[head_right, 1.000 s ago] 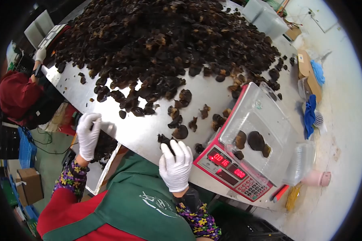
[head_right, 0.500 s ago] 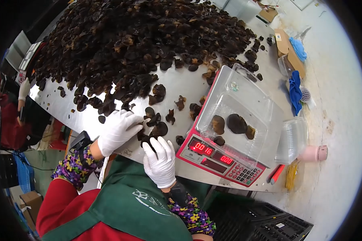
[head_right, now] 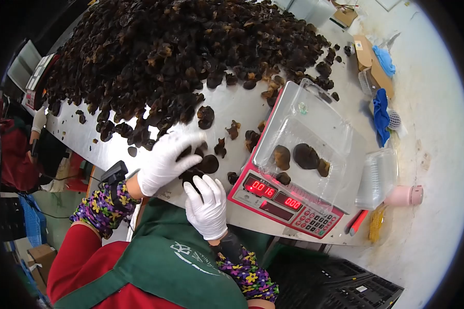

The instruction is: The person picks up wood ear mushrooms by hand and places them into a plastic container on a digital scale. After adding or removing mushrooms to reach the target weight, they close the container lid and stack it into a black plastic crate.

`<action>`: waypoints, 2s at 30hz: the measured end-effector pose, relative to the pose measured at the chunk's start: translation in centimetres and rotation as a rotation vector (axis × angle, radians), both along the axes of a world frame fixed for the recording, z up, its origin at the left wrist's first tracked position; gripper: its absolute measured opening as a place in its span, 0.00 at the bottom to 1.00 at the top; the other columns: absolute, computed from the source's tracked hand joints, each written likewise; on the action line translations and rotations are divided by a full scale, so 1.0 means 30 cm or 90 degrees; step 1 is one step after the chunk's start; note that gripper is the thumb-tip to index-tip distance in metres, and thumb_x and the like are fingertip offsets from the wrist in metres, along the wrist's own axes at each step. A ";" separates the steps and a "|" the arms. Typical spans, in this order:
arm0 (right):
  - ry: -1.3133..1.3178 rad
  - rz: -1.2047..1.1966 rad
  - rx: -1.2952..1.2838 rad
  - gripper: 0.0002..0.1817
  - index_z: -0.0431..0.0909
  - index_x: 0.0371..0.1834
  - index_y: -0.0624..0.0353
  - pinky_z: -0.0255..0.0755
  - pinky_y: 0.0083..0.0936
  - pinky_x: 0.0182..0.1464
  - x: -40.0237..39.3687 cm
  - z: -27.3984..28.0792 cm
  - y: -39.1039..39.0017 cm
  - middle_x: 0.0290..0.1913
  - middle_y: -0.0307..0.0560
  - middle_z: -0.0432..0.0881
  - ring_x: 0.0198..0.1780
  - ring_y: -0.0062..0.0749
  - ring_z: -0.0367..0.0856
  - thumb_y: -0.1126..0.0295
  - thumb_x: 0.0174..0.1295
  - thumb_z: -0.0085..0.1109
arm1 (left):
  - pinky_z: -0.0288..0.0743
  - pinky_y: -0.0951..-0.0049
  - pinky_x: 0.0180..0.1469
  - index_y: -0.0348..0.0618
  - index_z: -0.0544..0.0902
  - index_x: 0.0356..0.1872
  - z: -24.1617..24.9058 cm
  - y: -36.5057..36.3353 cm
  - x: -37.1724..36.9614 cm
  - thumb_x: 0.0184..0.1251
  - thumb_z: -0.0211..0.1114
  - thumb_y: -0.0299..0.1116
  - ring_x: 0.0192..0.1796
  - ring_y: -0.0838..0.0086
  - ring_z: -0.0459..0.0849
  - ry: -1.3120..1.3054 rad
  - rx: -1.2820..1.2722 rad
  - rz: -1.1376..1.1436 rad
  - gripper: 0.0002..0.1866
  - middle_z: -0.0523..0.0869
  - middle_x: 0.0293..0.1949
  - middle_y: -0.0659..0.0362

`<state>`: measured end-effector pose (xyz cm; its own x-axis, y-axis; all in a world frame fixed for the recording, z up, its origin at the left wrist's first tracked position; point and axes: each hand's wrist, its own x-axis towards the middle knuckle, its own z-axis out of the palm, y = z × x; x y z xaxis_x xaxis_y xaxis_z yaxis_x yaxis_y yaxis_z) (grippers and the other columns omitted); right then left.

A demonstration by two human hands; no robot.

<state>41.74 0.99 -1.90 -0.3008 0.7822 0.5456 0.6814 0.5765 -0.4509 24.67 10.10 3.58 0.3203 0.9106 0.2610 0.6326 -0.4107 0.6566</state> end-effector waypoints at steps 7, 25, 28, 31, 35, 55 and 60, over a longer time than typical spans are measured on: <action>0.000 0.012 0.007 0.26 0.82 0.60 0.50 0.65 0.48 0.70 0.002 0.001 0.003 0.63 0.45 0.76 0.67 0.46 0.71 0.73 0.54 0.67 | 0.75 0.62 0.45 0.50 0.86 0.40 -0.073 0.063 -0.123 0.59 0.73 0.33 0.42 0.63 0.84 0.127 0.125 0.056 0.09 0.84 0.35 0.61; 0.008 0.010 0.005 0.23 0.83 0.57 0.52 0.67 0.48 0.68 0.002 0.000 0.006 0.62 0.46 0.77 0.66 0.47 0.72 0.74 0.55 0.67 | 0.75 0.65 0.60 0.50 0.87 0.51 -0.048 0.112 -0.098 0.64 0.72 0.31 0.46 0.69 0.86 -0.084 0.031 0.082 0.14 0.89 0.43 0.61; 0.015 0.010 -0.001 0.23 0.83 0.56 0.52 0.67 0.48 0.68 0.001 0.000 0.007 0.62 0.46 0.77 0.66 0.47 0.72 0.74 0.54 0.67 | 0.81 0.67 0.49 0.47 0.86 0.52 -0.035 0.074 -0.130 0.61 0.73 0.28 0.45 0.62 0.87 0.056 0.051 0.052 0.16 0.89 0.43 0.58; 0.007 0.010 -0.004 0.22 0.84 0.56 0.52 0.67 0.48 0.68 0.002 0.005 0.007 0.62 0.46 0.77 0.66 0.47 0.72 0.74 0.55 0.67 | 0.82 0.64 0.47 0.47 0.86 0.52 -0.046 0.016 -0.157 0.60 0.71 0.27 0.47 0.59 0.86 0.125 -0.008 -0.067 0.17 0.88 0.47 0.56; 0.006 0.018 -0.002 0.22 0.83 0.56 0.52 0.67 0.48 0.68 0.003 0.003 0.007 0.62 0.46 0.76 0.66 0.47 0.72 0.74 0.55 0.67 | 0.81 0.62 0.49 0.46 0.86 0.51 -0.080 -0.019 -0.157 0.65 0.65 0.27 0.44 0.59 0.84 0.115 0.100 -0.101 0.14 0.83 0.45 0.55; -0.004 -0.004 -0.031 0.24 0.82 0.60 0.50 0.67 0.51 0.68 -0.002 0.001 0.012 0.66 0.50 0.74 0.68 0.50 0.69 0.72 0.58 0.66 | 0.80 0.65 0.49 0.46 0.82 0.53 -0.017 -0.074 -0.126 0.56 0.74 0.32 0.50 0.61 0.82 0.174 0.045 -0.079 0.22 0.83 0.49 0.57; -0.114 -0.030 -0.068 0.27 0.79 0.65 0.44 0.65 0.55 0.69 -0.033 0.050 0.027 0.71 0.49 0.69 0.72 0.49 0.66 0.67 0.60 0.66 | 0.79 0.60 0.46 0.46 0.83 0.39 -0.095 -0.133 -0.140 0.57 0.73 0.31 0.46 0.58 0.81 0.126 0.104 -0.005 0.10 0.80 0.38 0.56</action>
<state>40.76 1.80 -0.41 -0.3478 0.8483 0.3992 0.7812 0.4977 -0.3769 20.46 6.12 0.72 0.3871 0.8587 0.3358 0.7380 -0.5069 0.4454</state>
